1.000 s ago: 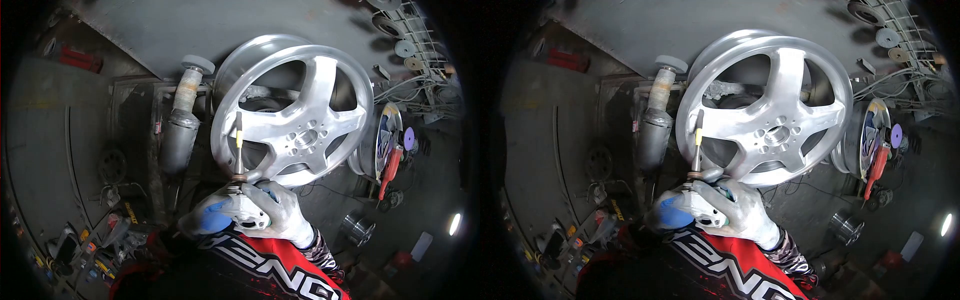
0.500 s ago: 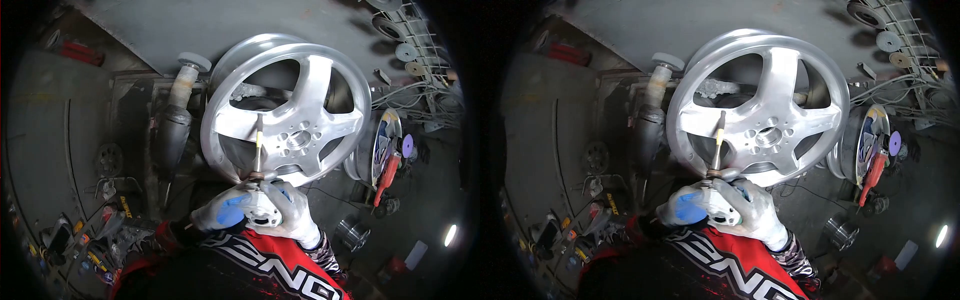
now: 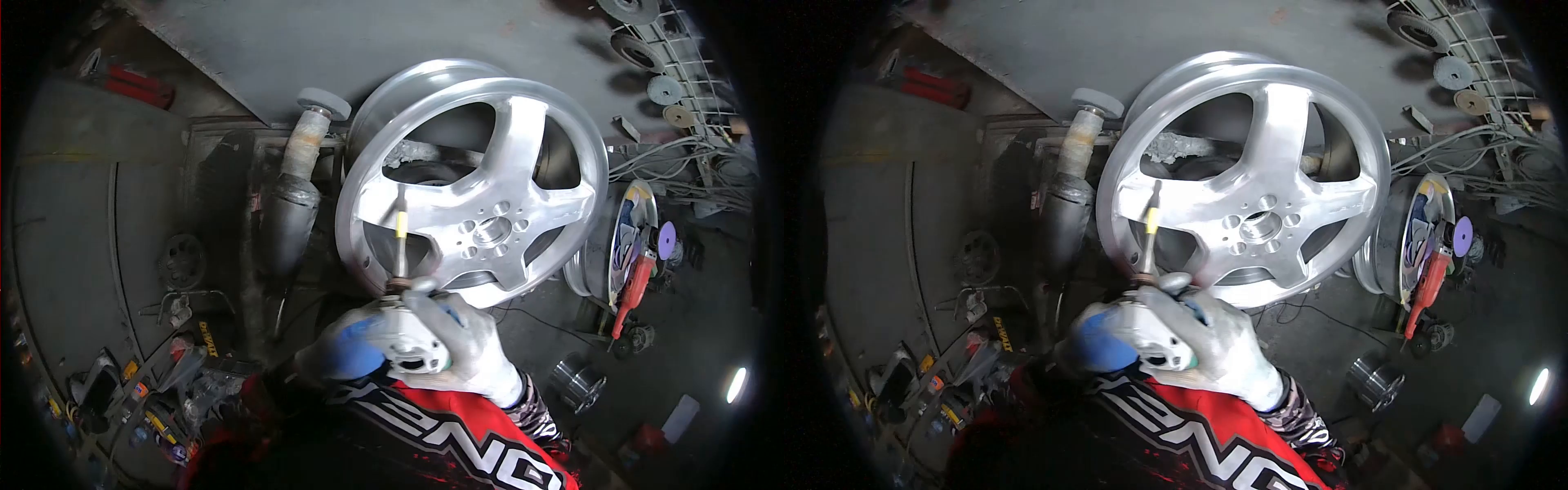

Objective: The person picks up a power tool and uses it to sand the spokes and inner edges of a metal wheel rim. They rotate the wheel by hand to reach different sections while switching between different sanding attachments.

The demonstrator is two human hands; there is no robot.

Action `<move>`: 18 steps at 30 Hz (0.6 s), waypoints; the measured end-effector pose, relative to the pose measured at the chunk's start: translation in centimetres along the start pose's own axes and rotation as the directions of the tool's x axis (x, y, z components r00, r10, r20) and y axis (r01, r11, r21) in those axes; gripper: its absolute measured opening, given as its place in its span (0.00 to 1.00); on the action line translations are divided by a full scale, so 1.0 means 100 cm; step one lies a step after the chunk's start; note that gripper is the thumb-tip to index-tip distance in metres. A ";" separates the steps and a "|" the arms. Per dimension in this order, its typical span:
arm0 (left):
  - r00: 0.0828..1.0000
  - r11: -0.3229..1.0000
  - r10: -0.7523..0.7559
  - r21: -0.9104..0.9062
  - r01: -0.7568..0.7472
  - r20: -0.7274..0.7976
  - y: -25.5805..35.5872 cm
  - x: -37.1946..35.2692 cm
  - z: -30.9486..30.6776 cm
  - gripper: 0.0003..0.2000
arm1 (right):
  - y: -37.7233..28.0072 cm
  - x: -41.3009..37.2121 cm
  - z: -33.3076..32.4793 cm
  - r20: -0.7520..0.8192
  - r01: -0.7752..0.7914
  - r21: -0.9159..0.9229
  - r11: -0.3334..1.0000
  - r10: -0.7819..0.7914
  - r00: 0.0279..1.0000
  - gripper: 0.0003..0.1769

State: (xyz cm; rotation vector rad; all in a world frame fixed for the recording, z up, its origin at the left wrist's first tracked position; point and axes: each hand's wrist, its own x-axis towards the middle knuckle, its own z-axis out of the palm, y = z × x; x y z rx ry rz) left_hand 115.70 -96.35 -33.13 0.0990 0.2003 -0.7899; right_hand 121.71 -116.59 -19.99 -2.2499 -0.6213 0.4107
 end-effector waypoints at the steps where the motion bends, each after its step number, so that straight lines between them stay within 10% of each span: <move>1: 0.996 1.000 0.003 0.029 -0.006 0.085 -0.015 0.004 -0.021 0.22 | 0.004 -0.005 -0.001 -0.049 -0.007 -0.017 1.000 0.006 0.999 0.51; 10: 0.985 0.984 -0.027 -0.171 0.057 0.173 0.005 0.021 0.023 0.19 | -0.004 -0.004 -0.016 -0.100 -0.081 0.050 0.995 0.086 0.991 0.55; 12: 0.996 0.961 0.025 0.273 -0.047 0.084 0.014 -0.007 0.015 0.20 | -0.005 0.004 -0.010 -0.084 -0.038 0.060 0.997 0.043 0.996 0.54; 15: 0.989 0.563 0.147 0.821 -0.094 0.012 0.024 -0.037 0.005 0.20 | -0.012 0.018 -0.009 0.008 -0.038 0.064 0.997 0.038 0.999 0.53; 16: 0.986 0.968 0.118 0.209 -0.140 0.115 0.018 -0.017 0.004 0.20 | -0.011 0.023 -0.007 0.001 -0.003 0.070 0.998 0.003 1.000 0.53; 18: 0.986 0.985 0.118 0.111 -0.131 0.115 0.034 -0.020 0.032 0.20 | -0.013 0.030 -0.006 0.016 0.010 0.091 0.996 -0.011 1.000 0.53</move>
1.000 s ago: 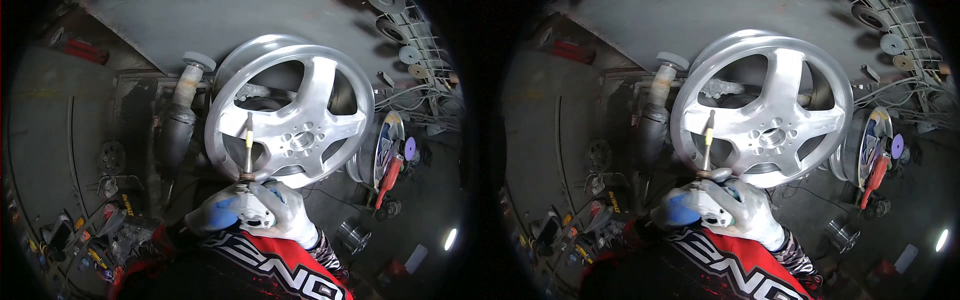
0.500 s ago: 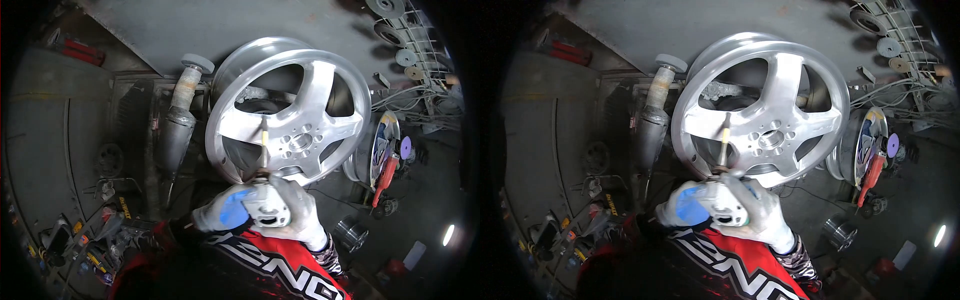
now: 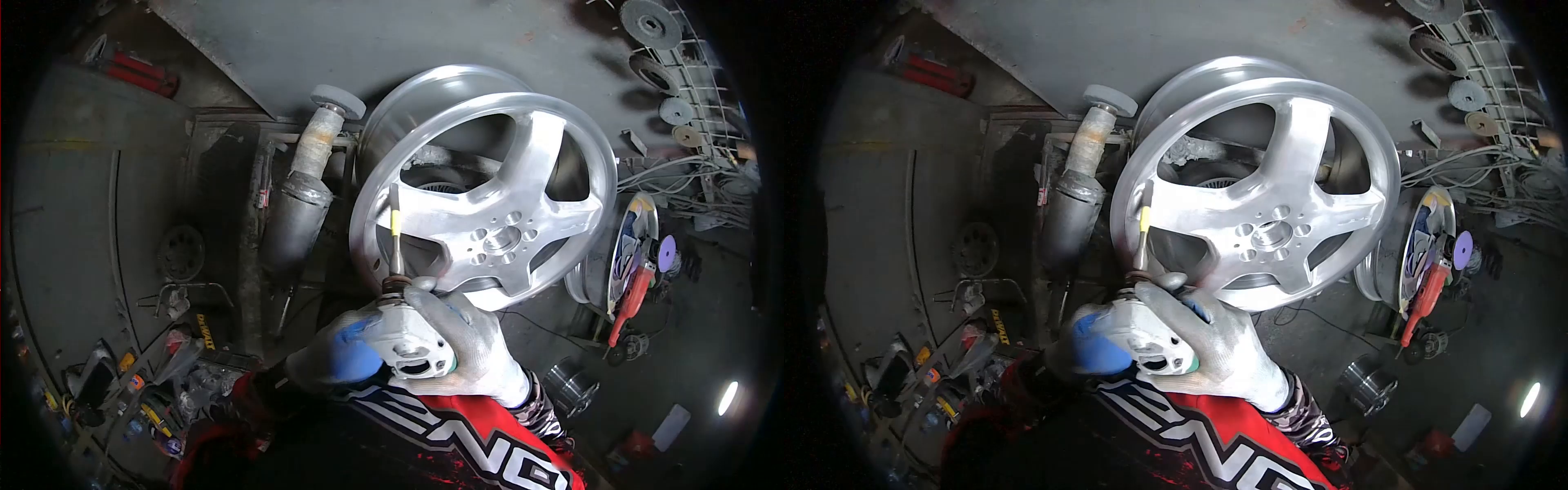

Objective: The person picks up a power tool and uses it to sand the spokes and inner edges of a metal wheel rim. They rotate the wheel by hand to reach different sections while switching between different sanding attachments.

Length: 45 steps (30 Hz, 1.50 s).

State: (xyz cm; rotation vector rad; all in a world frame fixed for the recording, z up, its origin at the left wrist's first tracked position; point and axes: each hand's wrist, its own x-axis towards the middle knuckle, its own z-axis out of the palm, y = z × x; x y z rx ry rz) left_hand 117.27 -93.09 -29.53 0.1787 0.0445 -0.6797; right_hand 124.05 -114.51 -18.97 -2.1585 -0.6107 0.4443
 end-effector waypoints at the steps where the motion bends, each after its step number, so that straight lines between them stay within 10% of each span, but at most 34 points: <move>1: 1.000 0.995 0.001 -0.101 -0.001 0.002 0.007 0.001 0.009 0.20 | 0.000 0.001 0.000 0.017 0.012 0.018 1.000 -0.013 1.000 0.53; 6: 0.976 0.896 -0.217 -0.402 0.187 -0.030 0.000 0.017 0.011 0.21 | 0.006 -0.010 -0.012 -0.006 0.002 -0.027 1.000 -0.002 1.000 0.53; 8: 0.956 0.922 0.260 0.260 -0.287 0.134 -0.019 0.029 0.017 0.23 | 0.008 -0.019 -0.020 -0.085 -0.045 -0.003 0.999 0.045 0.995 0.53; 9: 0.957 0.925 0.256 0.252 -0.284 0.139 -0.024 0.037 0.019 0.23 | 0.012 -0.026 -0.025 -0.058 -0.081 -0.029 0.996 0.079 0.995 0.54; 11: 0.997 0.997 -0.068 -0.042 0.070 0.049 -0.023 0.055 0.026 0.23 | 0.014 -0.035 -0.029 -0.101 -0.082 -0.030 0.996 0.079 0.992 0.56; 16: 0.954 0.826 -0.293 -0.484 0.289 0.071 -0.019 0.060 0.021 0.31 | 0.013 -0.035 -0.029 -0.068 -0.118 -0.028 0.993 0.115 0.991 0.57; 18: 0.997 0.995 0.004 -0.096 0.003 0.076 -0.028 0.039 0.010 0.24 | 0.011 -0.028 -0.023 -0.076 -0.073 -0.028 0.997 0.071 0.995 0.56; 22: 0.996 0.842 0.049 0.540 -0.004 -0.070 -0.011 -0.003 -0.002 0.25 | 0.003 -0.010 -0.014 -0.006 -0.033 -0.008 0.999 0.033 0.999 0.54; 25: 0.977 0.912 -0.208 -0.369 0.178 -0.044 0.002 0.001 -0.005 0.26 | 0.001 0.001 -0.005 -0.002 0.012 -0.002 1.000 -0.012 1.000 0.53; 27: 0.940 0.834 -0.328 -0.495 0.243 -0.090 -0.017 -0.014 -0.049 0.26 | -0.003 0.005 -0.005 0.050 -0.004 -0.001 1.000 0.004 0.999 0.53; 28: 0.938 0.936 -0.269 0.171 0.308 -0.221 0.011 -0.014 -0.006 0.25 | -0.005 0.003 -0.007 0.057 -0.024 -0.049 0.998 0.027 0.998 0.53; 29: 0.950 0.584 -0.143 0.751 0.308 -0.279 0.025 -0.013 0.017 0.25 | -0.004 0.001 -0.009 0.054 -0.029 -0.052 0.998 0.032 0.998 0.53; 30: 0.950 0.585 -0.150 0.750 0.308 -0.273 0.022 -0.010 0.015 0.25 | -0.002 -0.001 -0.011 0.019 -0.024 -0.033 0.999 0.025 1.000 0.53; 35: 0.983 0.856 0.167 0.483 -0.185 0.081 -0.017 0.025 0.002 0.22 | 0.001 -0.019 -0.019 -0.088 -0.104 -0.072 0.992 0.098 0.991 0.54; 40: 0.998 0.980 0.063 0.192 -0.057 -0.029 -0.016 0.018 -0.007 0.22 | -0.002 -0.012 -0.010 -0.110 -0.075 -0.058 0.995 0.069 0.992 0.55; 42: 0.981 0.953 -0.186 -0.255 0.165 -0.062 0.002 0.013 -0.014 0.22 | -0.004 -0.002 -0.004 -0.065 -0.029 -0.062 0.998 0.025 0.998 0.53; 45: 0.962 0.970 -0.214 -0.152 0.189 -0.168 -0.001 -0.011 -0.040 0.22 | -0.013 0.011 -0.002 0.052 -0.072 -0.077 0.994 0.076 0.996 0.57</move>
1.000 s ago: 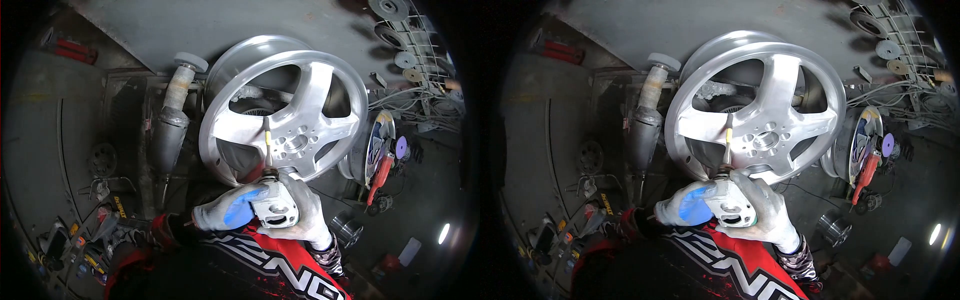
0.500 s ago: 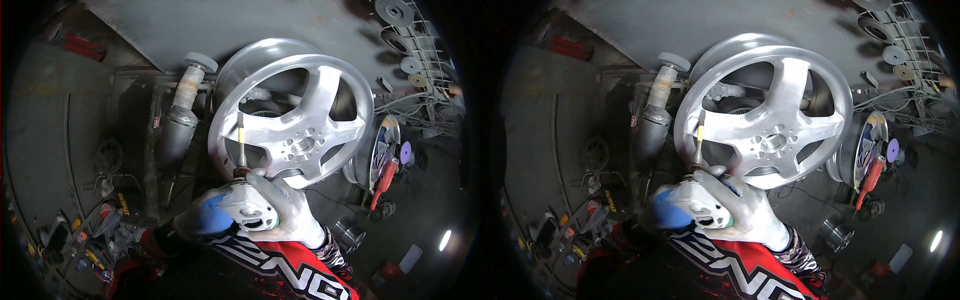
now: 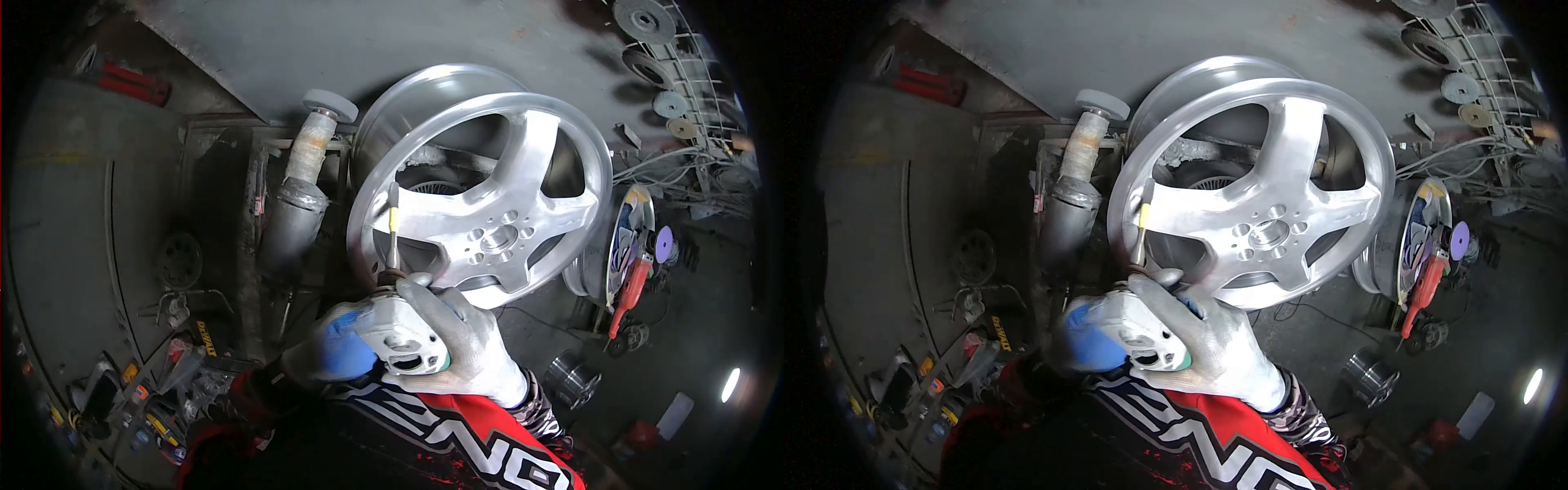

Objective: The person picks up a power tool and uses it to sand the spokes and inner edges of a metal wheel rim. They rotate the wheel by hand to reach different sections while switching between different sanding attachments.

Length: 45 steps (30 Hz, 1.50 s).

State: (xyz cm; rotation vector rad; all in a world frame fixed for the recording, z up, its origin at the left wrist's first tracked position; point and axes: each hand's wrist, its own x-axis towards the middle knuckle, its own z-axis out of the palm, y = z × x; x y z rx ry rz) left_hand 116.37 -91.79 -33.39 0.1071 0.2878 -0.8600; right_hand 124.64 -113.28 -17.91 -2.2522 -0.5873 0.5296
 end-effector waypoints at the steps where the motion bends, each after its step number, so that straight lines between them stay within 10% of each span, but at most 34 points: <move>1: 0.999 0.999 -0.006 0.050 0.009 -0.053 -0.001 -0.003 -0.005 0.22 | -0.001 0.001 0.002 -0.016 0.009 -0.012 1.000 -0.009 1.000 0.56; 2: 0.999 0.999 -0.014 0.050 0.016 -0.051 0.011 -0.003 0.014 0.22 | -0.001 0.002 0.002 -0.020 0.002 -0.013 1.000 -0.002 1.000 0.56; 4: 0.979 0.736 -0.011 0.661 0.145 -0.202 0.042 -0.001 0.071 0.22 | -0.001 0.002 0.001 -0.152 0.057 0.026 0.998 -0.052 0.987 0.51; 7: 0.972 0.869 0.234 0.447 -0.211 0.005 0.010 0.012 0.047 0.21 | -0.003 -0.010 -0.003 -0.130 -0.096 0.005 0.995 0.096 0.987 0.52; 13: 0.992 0.940 -0.107 -0.331 0.077 -0.074 0.013 0.007 -0.003 0.21 | -0.014 0.004 0.001 -0.055 -0.087 0.001 0.996 0.087 0.995 0.55; 17: 0.998 0.985 0.023 0.173 -0.012 -0.061 0.019 -0.007 0.001 0.23 | -0.010 0.006 0.005 -0.045 -0.063 -0.007 0.998 0.063 0.997 0.57; 20: 0.992 0.777 0.126 0.619 -0.117 0.029 0.022 -0.010 0.015 0.25 | -0.002 -0.001 0.000 -0.103 -0.030 0.037 0.999 0.034 0.994 0.53; 24: 0.931 0.921 0.251 0.230 -0.314 0.264 -0.003 0.030 0.040 0.22 | 0.009 -0.018 -0.012 -0.069 -0.107 0.037 0.994 0.109 0.992 0.54; 26: 0.939 0.965 0.118 -0.260 -0.032 0.323 -0.008 0.049 0.045 0.22 | 0.018 -0.027 -0.016 -0.130 -0.098 0.055 0.994 0.104 0.986 0.55; 27: 0.932 0.926 0.243 0.220 -0.306 0.270 -0.015 0.051 0.054 0.23 | 0.024 -0.032 -0.020 -0.117 -0.109 0.049 0.993 0.114 0.987 0.57; 35: 0.943 0.965 0.051 -0.260 0.038 0.328 -0.015 0.053 0.055 0.22 | 0.039 -0.032 -0.025 -0.096 -0.034 0.112 0.993 0.045 0.994 0.57; 36: 0.977 0.957 0.073 0.261 -0.126 0.202 -0.023 0.036 0.031 0.22 | 0.038 -0.028 -0.023 -0.081 -0.011 0.098 0.995 0.019 0.997 0.56; 37: 0.982 0.670 0.159 0.720 -0.182 0.101 -0.018 0.032 0.035 0.23 | 0.038 -0.026 -0.022 -0.064 0.012 0.082 0.997 -0.007 0.998 0.55; 38: 0.981 0.667 0.165 0.721 -0.186 0.100 -0.014 0.032 0.039 0.23 | 0.037 -0.024 -0.022 -0.063 0.019 0.082 0.996 -0.013 0.998 0.55; 40: 0.988 0.985 0.018 0.169 -0.045 0.156 -0.001 0.035 0.054 0.23 | 0.038 -0.022 -0.022 -0.047 0.009 0.148 0.989 -0.002 0.999 0.54; 41: 0.987 0.985 0.021 0.169 -0.048 0.158 -0.008 0.040 0.058 0.23 | 0.039 -0.024 -0.024 -0.046 0.011 0.146 0.989 -0.004 0.999 0.54; 43: 0.802 0.769 0.423 0.300 -0.564 0.422 -0.027 0.055 0.067 0.23 | 0.045 -0.033 -0.030 -0.079 0.008 0.070 0.998 -0.003 0.997 0.55; 45: 0.816 0.787 0.396 0.304 -0.538 0.421 -0.031 0.066 0.068 0.22 | 0.048 -0.040 -0.033 -0.087 -0.018 0.095 0.995 0.026 0.996 0.57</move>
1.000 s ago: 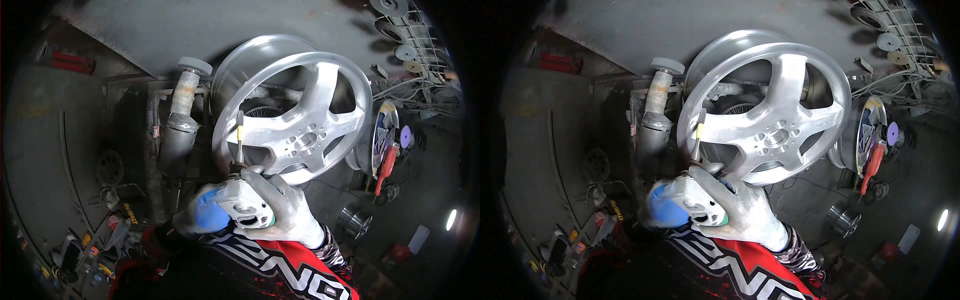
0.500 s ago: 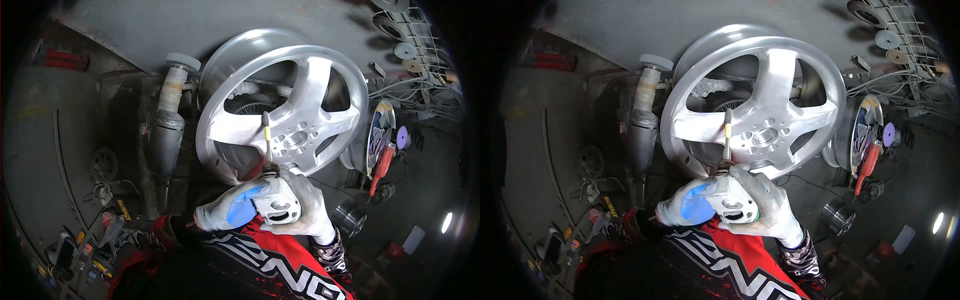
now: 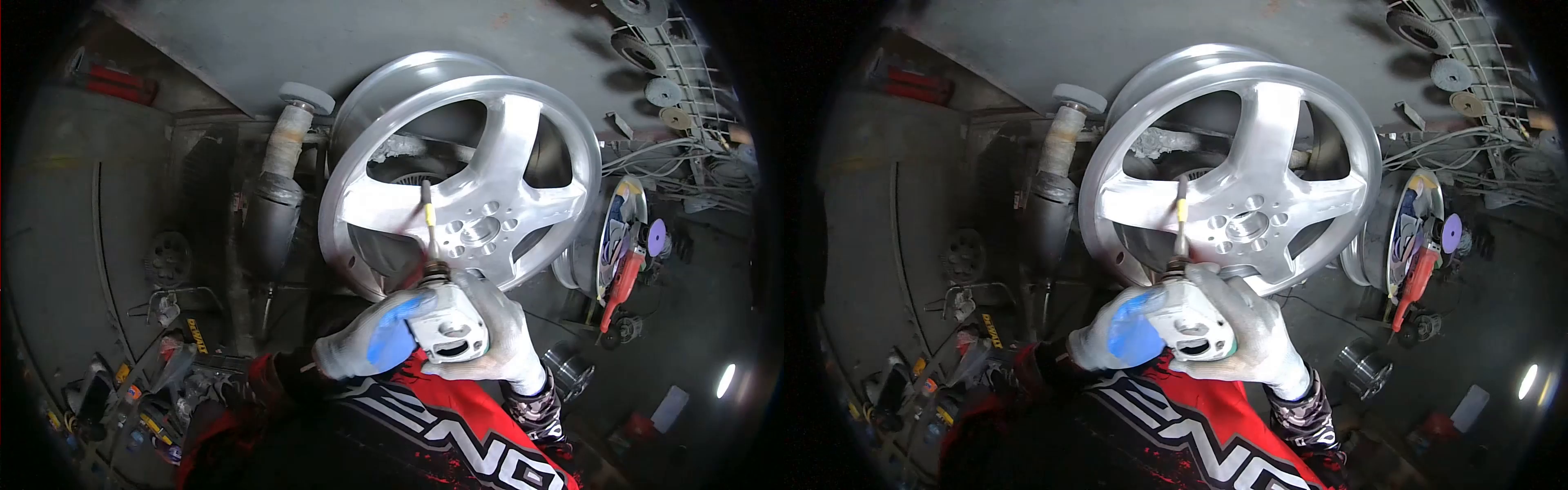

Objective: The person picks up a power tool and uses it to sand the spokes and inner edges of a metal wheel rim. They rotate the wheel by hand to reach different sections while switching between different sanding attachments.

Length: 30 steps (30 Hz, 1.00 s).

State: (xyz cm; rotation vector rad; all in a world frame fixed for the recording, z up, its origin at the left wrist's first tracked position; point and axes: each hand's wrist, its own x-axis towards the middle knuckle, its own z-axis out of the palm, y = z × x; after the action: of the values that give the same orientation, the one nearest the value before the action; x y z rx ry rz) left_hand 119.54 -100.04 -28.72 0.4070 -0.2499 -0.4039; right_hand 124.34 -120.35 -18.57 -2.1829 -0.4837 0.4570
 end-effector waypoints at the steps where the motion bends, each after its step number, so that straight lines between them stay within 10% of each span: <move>1: 0.999 0.999 -0.032 -0.001 0.032 0.006 -0.003 0.002 0.000 0.22 | 0.001 -0.003 -0.002 -0.012 -0.023 0.031 0.999 0.023 1.000 0.58; 6: 0.978 0.979 -0.183 0.077 0.191 -0.101 0.005 -0.022 -0.007 0.22 | 0.001 0.001 0.003 0.009 0.041 0.012 0.999 -0.041 0.999 0.57; 8: 0.818 0.864 -0.500 -0.107 0.491 -0.285 0.010 -0.026 -0.012 0.22 | 0.000 0.005 0.009 0.031 0.052 0.028 0.998 -0.052 0.998 0.57; 11: 0.833 0.854 -0.470 0.089 0.513 -0.292 0.034 -0.003 0.011 0.22 | 0.005 0.008 0.011 0.084 0.061 0.062 0.996 -0.066 0.994 0.55; 12: 0.775 0.779 -0.570 -0.482 0.402 -0.275 0.030 0.003 0.015 0.22 | 0.008 0.007 0.010 0.050 0.097 0.066 0.993 -0.100 0.994 0.55; 13: 0.777 0.780 -0.565 -0.486 0.394 -0.277 0.022 -0.001 0.012 0.22 | 0.010 0.005 0.010 0.019 0.132 0.066 0.989 -0.134 0.991 0.54; 16: 0.744 0.822 -0.567 -0.193 0.535 -0.353 -0.007 -0.013 0.005 0.22 | 0.019 -0.004 -0.002 0.062 0.078 0.058 0.995 -0.082 0.995 0.57; 19: 0.966 0.930 -0.226 0.267 0.253 -0.127 -0.022 -0.008 0.009 0.24 | 0.030 -0.016 -0.010 0.077 0.024 0.064 0.998 -0.029 0.997 0.59; 22: 0.922 0.891 -0.369 -0.324 0.317 -0.113 -0.043 0.016 0.014 0.24 | 0.036 -0.021 -0.019 0.039 -0.014 0.085 0.996 0.011 0.999 0.62; 27: 0.983 0.970 -0.147 -0.209 0.121 -0.114 -0.050 0.028 0.019 0.22 | 0.044 -0.030 -0.023 0.029 -0.135 0.133 0.982 0.133 0.991 0.63; 30: 0.880 0.828 -0.442 -0.456 0.327 -0.171 -0.036 0.036 0.023 0.22 | 0.052 -0.033 -0.017 0.081 -0.167 0.238 0.957 0.152 0.985 0.62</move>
State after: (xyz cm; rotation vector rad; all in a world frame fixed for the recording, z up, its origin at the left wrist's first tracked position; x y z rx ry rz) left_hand 120.83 -105.34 -27.69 0.0822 0.1967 -0.7820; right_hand 123.25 -126.07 -21.22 -1.9811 -0.2689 0.6397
